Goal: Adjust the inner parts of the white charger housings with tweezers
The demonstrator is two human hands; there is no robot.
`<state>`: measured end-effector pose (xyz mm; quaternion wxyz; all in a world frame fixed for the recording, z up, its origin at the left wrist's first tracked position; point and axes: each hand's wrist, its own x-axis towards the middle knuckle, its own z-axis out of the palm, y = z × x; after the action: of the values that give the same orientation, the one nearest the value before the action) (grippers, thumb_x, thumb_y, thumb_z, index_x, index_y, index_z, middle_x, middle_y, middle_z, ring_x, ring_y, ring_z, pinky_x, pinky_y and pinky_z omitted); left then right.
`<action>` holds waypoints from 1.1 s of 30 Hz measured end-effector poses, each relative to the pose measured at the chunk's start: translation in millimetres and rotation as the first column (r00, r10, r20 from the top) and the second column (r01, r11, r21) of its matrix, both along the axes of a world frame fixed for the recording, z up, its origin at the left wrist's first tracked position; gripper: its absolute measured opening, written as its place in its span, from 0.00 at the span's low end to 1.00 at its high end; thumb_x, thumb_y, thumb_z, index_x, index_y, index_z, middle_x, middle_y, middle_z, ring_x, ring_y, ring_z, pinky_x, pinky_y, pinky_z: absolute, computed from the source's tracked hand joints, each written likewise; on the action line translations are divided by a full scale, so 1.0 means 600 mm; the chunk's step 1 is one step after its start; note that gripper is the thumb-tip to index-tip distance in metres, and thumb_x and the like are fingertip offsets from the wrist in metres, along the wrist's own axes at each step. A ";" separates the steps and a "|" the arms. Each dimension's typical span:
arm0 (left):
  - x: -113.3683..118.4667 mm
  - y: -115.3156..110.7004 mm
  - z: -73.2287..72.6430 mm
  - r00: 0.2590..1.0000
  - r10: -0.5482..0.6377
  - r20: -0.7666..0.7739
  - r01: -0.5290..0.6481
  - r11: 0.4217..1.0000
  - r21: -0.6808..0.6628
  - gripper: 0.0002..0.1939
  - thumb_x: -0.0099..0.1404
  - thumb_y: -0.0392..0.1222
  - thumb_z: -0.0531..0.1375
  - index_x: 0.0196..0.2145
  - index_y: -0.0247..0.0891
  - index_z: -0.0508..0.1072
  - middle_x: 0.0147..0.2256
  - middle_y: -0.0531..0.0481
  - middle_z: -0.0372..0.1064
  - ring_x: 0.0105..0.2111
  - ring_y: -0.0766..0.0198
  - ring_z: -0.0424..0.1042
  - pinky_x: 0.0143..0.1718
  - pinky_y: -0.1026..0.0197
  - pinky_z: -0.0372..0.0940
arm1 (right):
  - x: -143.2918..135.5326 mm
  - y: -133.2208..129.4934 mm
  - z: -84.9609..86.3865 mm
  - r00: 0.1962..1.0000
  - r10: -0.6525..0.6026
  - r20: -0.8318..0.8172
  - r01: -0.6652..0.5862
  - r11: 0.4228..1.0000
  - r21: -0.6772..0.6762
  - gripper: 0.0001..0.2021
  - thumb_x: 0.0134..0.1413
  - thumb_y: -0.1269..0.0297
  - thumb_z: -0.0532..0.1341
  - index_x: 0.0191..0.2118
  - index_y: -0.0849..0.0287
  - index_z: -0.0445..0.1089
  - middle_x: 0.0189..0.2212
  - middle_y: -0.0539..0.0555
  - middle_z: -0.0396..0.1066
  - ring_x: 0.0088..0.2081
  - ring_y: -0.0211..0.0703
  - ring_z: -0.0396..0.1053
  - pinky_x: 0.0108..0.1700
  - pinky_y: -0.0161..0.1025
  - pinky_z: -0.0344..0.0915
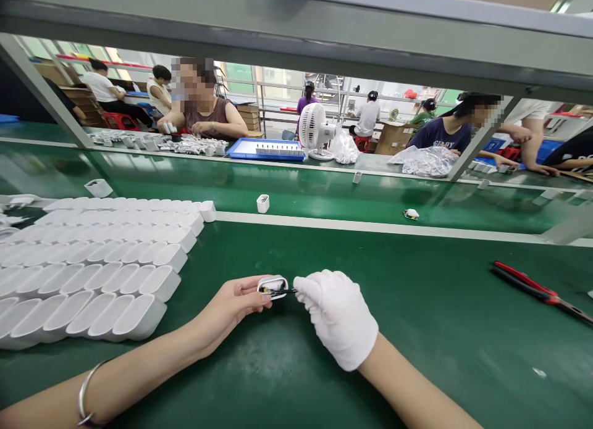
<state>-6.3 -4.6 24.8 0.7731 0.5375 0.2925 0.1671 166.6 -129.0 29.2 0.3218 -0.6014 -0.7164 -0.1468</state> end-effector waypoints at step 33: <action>0.008 0.004 -0.010 0.997 -0.052 -0.058 0.052 0.999 -0.005 0.16 0.53 0.34 0.65 0.42 0.36 0.77 0.38 0.47 0.74 0.39 0.62 0.66 0.42 0.63 0.58 | -0.043 -0.009 0.006 0.851 -0.379 0.365 0.457 0.876 -0.155 0.17 0.50 0.80 0.56 0.41 0.52 0.70 0.26 0.48 0.69 0.27 0.41 0.59 0.29 0.40 0.44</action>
<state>-1.7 -2.2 18.8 0.7694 0.5481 0.3009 0.1308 141.0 -134.2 32.7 0.0862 -0.7450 -0.6224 -0.2240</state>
